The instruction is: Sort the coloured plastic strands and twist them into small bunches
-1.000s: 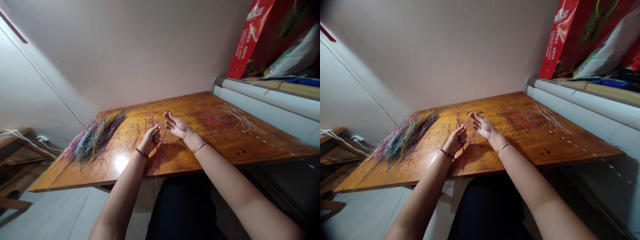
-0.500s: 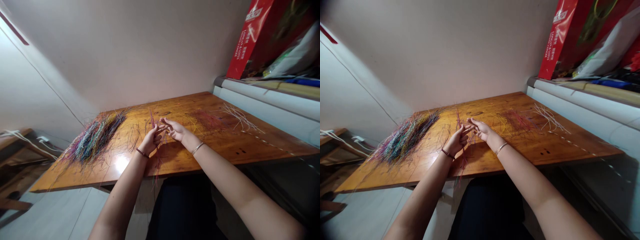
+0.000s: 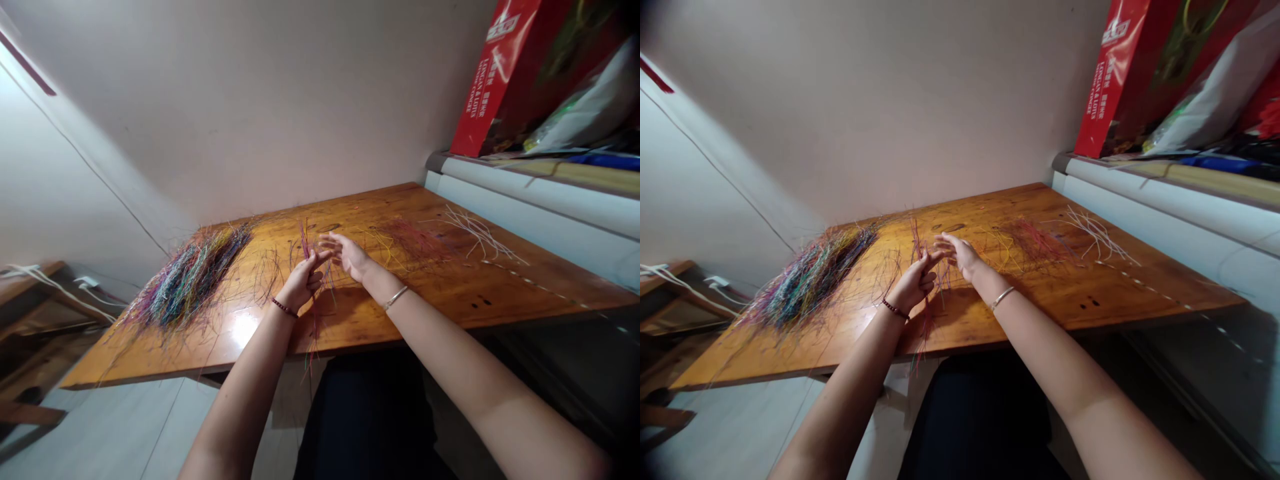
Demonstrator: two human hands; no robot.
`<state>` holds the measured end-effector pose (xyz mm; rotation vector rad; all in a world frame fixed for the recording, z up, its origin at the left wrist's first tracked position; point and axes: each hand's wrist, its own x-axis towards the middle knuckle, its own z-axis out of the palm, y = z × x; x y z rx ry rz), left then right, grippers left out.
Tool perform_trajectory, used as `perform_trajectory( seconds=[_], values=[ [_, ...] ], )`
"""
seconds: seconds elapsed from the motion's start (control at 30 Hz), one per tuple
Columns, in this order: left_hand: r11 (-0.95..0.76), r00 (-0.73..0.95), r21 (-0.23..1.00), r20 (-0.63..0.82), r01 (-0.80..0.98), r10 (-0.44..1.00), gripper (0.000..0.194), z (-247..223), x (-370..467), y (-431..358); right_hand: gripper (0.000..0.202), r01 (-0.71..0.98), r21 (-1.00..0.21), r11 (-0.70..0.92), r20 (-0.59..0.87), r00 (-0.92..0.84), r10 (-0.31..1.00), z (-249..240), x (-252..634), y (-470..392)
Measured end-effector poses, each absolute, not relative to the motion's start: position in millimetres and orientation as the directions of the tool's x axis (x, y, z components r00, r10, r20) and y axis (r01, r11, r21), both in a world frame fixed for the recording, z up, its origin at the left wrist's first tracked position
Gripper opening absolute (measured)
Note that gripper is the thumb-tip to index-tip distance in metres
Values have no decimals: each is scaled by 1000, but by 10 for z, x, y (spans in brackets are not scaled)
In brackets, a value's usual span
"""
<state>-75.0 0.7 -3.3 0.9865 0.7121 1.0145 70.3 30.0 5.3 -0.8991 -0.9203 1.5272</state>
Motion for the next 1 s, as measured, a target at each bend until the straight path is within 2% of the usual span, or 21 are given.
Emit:
perform_trajectory(
  seconds=[0.07, 0.13, 0.2, 0.3, 0.4, 0.53, 0.8, 1.0],
  values=[
    [177, 371, 916, -34, -359, 928, 36, -45, -758, 21, 27, -265, -960, 94, 55, 153, 987, 87, 707, 270],
    [153, 362, 921, -13, -358, 932, 37, -50, -760, 28, 23, -29, -941, 337, 314, 294, 903, 111, 707, 210],
    [125, 350, 926, 8, -356, 937, 38, -48, -755, 29, 22, 209, -820, 532, 570, 215, 793, 127, 700, 128],
    [96, 325, 937, 20, -336, 946, 41, -41, -745, 29, 20, 471, -594, 652, 742, 7, 671, 136, 675, 22],
    [79, 307, 951, 17, -299, 952, 45, -49, -735, 30, 23, 594, -478, 647, 758, -93, 646, 125, 641, -7],
    [41, 268, 964, 31, -261, 963, 46, -82, -702, 20, 27, 637, -439, 633, 756, -120, 644, 83, 609, 38],
    [-40, 221, 981, 82, -188, 972, 48, -91, -621, -21, 22, 602, -470, 646, 714, -171, 679, 2, 591, 142],
    [-69, 203, 990, 93, -124, 975, 38, -74, -619, -43, 21, 519, -517, 681, 672, -247, 698, -2, 600, 188]
  ],
)
